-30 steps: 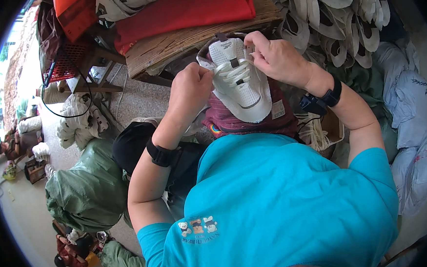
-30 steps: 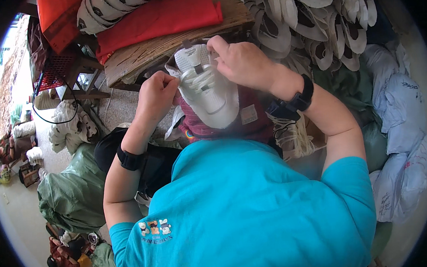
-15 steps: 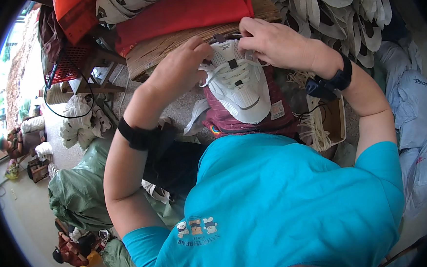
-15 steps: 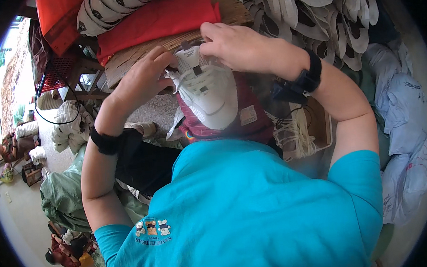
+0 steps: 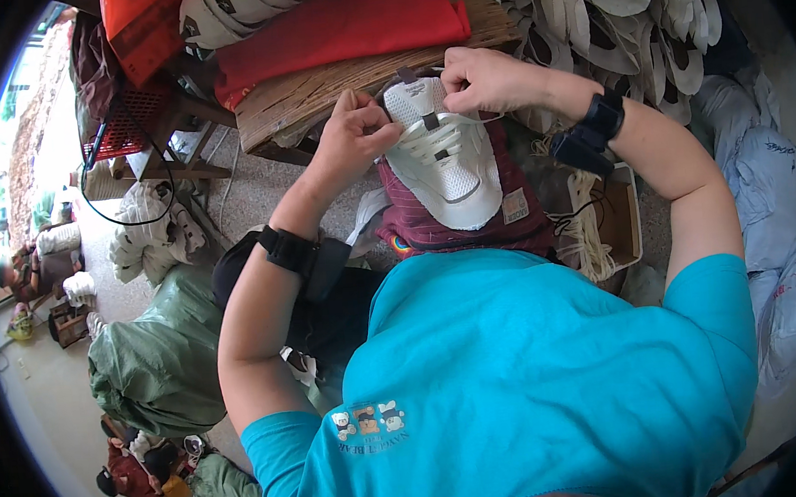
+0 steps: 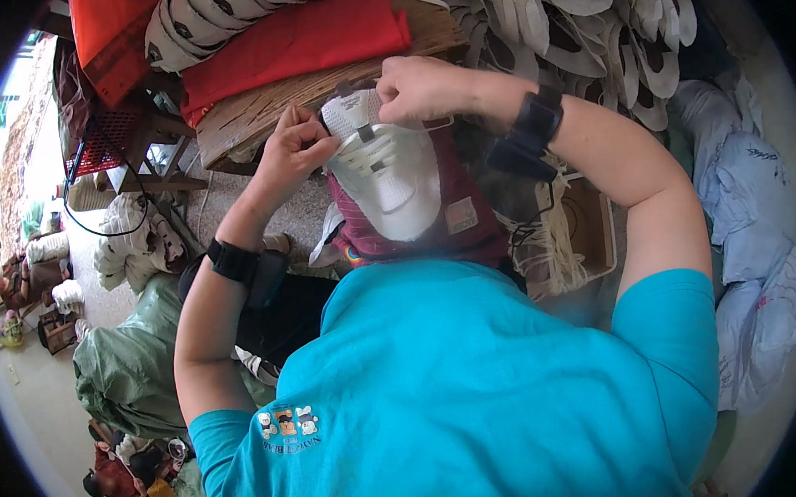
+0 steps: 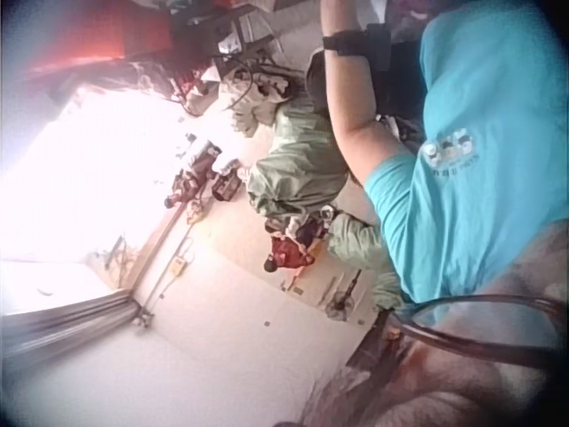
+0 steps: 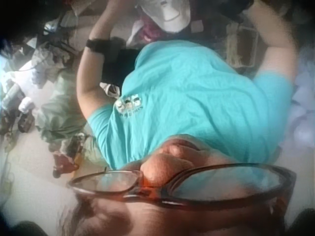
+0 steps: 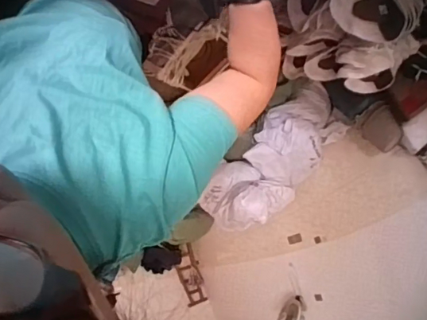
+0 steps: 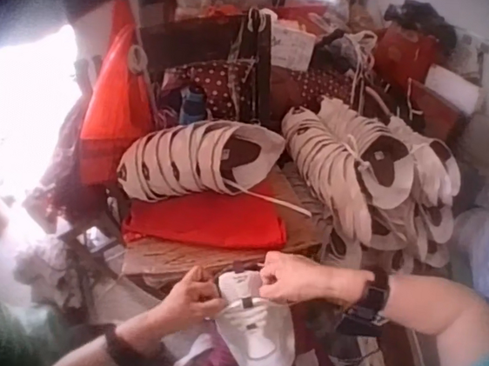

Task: The person threads white shoelaces through the eyelets of a white sneaker held on their lap. They pull the laces tight and adjust the fit, repeating the process for multiple shoes in a workshop setting.

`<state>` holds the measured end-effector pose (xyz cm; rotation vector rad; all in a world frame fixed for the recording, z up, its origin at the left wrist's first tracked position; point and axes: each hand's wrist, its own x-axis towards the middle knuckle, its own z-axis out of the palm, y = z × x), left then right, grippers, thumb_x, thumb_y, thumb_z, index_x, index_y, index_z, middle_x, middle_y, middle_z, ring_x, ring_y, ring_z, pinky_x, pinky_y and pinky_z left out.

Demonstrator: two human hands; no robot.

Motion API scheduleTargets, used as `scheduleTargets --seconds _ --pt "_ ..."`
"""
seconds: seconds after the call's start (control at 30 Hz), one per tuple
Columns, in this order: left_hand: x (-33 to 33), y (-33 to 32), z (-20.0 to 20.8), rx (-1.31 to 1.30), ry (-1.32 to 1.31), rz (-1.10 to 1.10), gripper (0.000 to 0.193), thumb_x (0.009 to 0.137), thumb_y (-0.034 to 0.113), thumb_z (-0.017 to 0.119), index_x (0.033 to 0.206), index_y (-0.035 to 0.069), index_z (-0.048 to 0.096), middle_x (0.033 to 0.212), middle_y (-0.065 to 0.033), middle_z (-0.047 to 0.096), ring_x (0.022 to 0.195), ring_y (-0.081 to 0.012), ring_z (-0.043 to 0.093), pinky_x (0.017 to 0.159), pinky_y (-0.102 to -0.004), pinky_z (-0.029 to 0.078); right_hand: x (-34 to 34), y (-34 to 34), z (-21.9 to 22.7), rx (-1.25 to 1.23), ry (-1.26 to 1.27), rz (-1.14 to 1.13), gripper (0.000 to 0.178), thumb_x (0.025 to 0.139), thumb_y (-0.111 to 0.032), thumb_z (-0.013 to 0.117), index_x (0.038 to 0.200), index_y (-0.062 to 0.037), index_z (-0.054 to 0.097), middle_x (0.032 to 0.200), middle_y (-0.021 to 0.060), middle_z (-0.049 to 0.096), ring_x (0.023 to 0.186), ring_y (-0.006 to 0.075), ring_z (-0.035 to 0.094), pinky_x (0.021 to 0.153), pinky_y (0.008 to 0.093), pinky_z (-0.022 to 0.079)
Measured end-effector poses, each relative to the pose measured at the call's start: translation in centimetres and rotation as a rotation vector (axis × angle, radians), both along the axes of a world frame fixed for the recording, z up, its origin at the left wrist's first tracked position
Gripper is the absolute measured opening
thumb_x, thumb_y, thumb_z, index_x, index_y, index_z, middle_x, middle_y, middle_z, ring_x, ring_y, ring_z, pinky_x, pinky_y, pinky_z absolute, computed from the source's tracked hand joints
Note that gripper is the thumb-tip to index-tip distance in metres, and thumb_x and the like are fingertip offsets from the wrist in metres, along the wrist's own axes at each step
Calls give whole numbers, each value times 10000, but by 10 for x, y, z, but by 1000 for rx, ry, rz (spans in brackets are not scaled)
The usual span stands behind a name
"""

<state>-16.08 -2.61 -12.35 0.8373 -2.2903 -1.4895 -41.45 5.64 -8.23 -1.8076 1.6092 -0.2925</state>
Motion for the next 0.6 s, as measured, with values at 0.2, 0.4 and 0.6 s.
scheduleTargets --seconds 0.2,0.4,0.6 --pt "-4 22 -17 281 240 289 163 857 161 734 768 31 691 1096 -10 499 1067 -121 416 888 -247 349 13 12 -16 39 -428 -405 263 929 -261 667 796 -34 673 935 26 538 877 131 534 764 284 428" --pt "-15 39 -22 395 410 476 137 868 128 720 784 21 702 1121 -13 510 1121 -120 412 910 -243 350 10 22 -19 -67 -512 -331 221 952 -222 645 903 -9 680 996 6 538 888 89 539 794 243 450" --pt "-12 35 -17 371 291 479 136 880 122 706 779 38 674 1092 -16 520 1052 -106 454 856 -231 374 9 28 -16 -203 -294 -145 158 958 -175 629 923 -22 640 1070 11 501 857 82 530 664 227 466"
